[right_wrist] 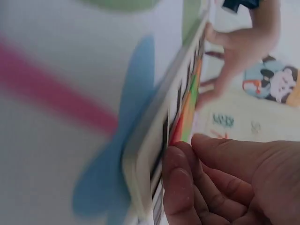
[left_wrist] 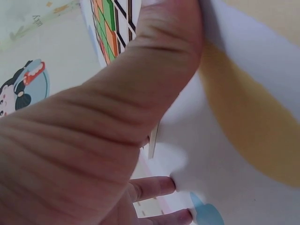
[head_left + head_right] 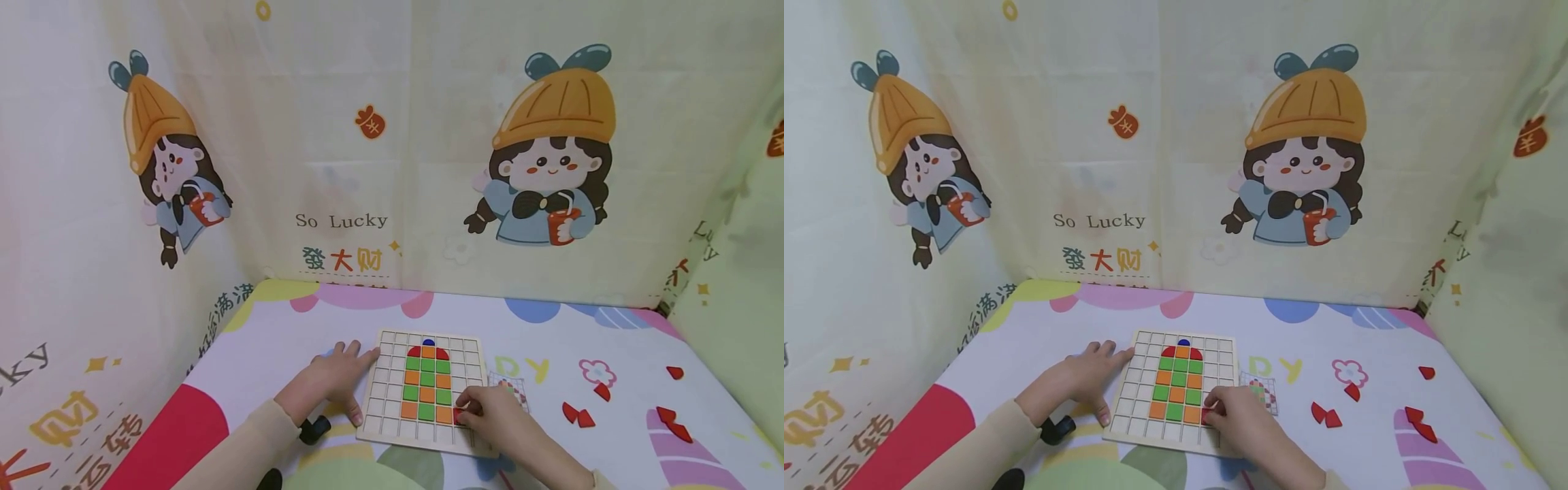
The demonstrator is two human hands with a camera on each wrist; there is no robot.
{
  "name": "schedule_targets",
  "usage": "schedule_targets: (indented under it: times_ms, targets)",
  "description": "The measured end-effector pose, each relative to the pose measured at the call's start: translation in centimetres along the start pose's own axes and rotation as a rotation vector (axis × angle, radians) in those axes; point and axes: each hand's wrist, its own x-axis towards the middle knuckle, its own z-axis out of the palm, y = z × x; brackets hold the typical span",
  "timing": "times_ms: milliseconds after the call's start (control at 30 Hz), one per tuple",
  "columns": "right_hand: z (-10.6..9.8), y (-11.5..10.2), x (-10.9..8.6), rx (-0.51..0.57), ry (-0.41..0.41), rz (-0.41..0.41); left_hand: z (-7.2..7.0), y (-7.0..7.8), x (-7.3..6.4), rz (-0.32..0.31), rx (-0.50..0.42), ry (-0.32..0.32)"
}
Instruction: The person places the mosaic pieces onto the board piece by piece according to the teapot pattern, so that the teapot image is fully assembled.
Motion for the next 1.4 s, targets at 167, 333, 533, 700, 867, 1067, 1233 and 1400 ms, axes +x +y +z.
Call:
schedule_targets:
  times_ms: [167, 333, 533, 700, 867, 1067, 1233, 1400]
  targets:
    - [-1.7, 2.5, -0.4, -0.114, 0.114, 0.051, 0.0, 0.0, 0.1, -0.001, 0.000, -0.002]
    - [-4.1, 7.4, -2.1, -0.405, 0.193, 0.075, -0.1, 0.0, 0.2, -0.002, -0.005, -0.009]
    - [-6.1, 10.8, -3.2, -0.382, 0.072, 0.194, -0.1, -0.1, 0.1, -0.008, -0.009, -0.006]
    - [-7.0, 11.6, -3.6, -0.299, 0.011, 0.233, -0.1, 0.0, 0.0, 0.006, -0.018, -0.005]
    - [-7.4, 12.0, -3.7, -0.263, -0.019, 0.237, 0.0, 0.0, 0.1, 0.006, -0.010, -0.005]
    - [-7.3, 11.7, -3.6, -0.213, -0.044, 0.241, 0.1, -0.2, 0.3, 0.006, 0.002, -0.002]
    - [-7.0, 10.6, -3.6, -0.110, -0.005, 0.237, 0.2, -0.1, 0.4, 0.015, 0.009, 0.002]
    - [-7.2, 8.6, -3.1, 0.134, -0.004, 0.191, 0.2, -0.2, 0.4, 0.005, 0.001, -0.007]
